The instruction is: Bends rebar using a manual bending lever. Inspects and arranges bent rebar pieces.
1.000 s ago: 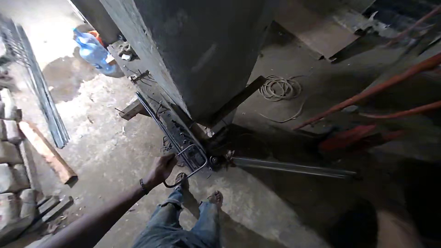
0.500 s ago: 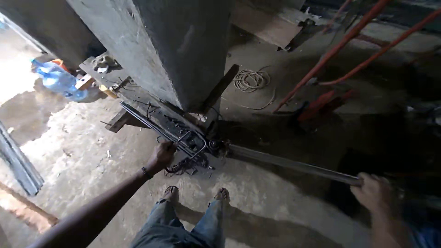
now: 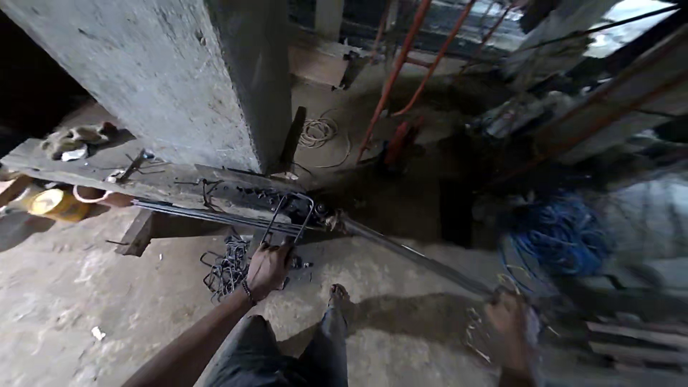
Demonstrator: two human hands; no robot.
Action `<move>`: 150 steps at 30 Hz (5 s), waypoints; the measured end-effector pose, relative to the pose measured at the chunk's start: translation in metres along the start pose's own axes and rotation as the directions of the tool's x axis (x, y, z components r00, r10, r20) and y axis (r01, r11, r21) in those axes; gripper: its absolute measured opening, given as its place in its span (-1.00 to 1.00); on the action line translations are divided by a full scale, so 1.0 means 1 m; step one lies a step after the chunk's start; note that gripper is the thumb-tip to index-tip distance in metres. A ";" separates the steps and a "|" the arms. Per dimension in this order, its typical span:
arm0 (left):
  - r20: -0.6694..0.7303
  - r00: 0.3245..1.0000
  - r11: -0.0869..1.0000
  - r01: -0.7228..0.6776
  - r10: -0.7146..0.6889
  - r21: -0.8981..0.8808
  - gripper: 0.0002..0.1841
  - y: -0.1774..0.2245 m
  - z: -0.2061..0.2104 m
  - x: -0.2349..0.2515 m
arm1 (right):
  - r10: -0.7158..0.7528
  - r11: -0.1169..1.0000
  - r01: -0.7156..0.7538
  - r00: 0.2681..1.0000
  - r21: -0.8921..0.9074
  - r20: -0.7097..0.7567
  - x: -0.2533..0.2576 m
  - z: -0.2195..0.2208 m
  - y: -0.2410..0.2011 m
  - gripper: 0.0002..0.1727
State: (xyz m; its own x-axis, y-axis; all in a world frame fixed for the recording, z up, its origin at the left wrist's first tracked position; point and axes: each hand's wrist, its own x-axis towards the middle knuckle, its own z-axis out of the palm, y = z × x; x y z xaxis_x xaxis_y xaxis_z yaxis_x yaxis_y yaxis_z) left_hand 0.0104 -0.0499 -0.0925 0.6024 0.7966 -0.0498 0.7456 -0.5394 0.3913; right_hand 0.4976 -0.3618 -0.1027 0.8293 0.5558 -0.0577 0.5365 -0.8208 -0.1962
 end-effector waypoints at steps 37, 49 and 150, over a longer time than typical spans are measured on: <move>0.022 0.999 0.990 -0.045 0.042 0.136 -0.39 -0.019 -0.018 0.001 | 0.597 0.782 -0.588 0.802 -0.206 -0.021 -0.342 0.032 -0.105 -0.68; 0.040 0.999 0.995 -0.001 -0.003 0.100 -0.43 -0.015 -0.016 0.001 | 0.528 0.822 -0.490 0.847 -0.289 0.065 -0.305 0.015 -0.084 -0.71; 0.111 0.903 0.502 0.329 -0.415 -0.800 -0.66 -0.031 -0.023 0.011 | -0.282 0.621 -0.096 0.899 0.778 0.336 -0.153 0.053 -0.444 -0.64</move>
State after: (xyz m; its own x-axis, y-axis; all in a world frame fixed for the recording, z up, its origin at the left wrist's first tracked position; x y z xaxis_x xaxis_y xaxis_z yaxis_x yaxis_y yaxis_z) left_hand -0.0124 -0.0180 -0.0838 0.2664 0.9129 -0.3093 0.3449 0.2093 0.9150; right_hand 0.1244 -0.0751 -0.0582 0.5412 0.7752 -0.3258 0.1313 -0.4607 -0.8778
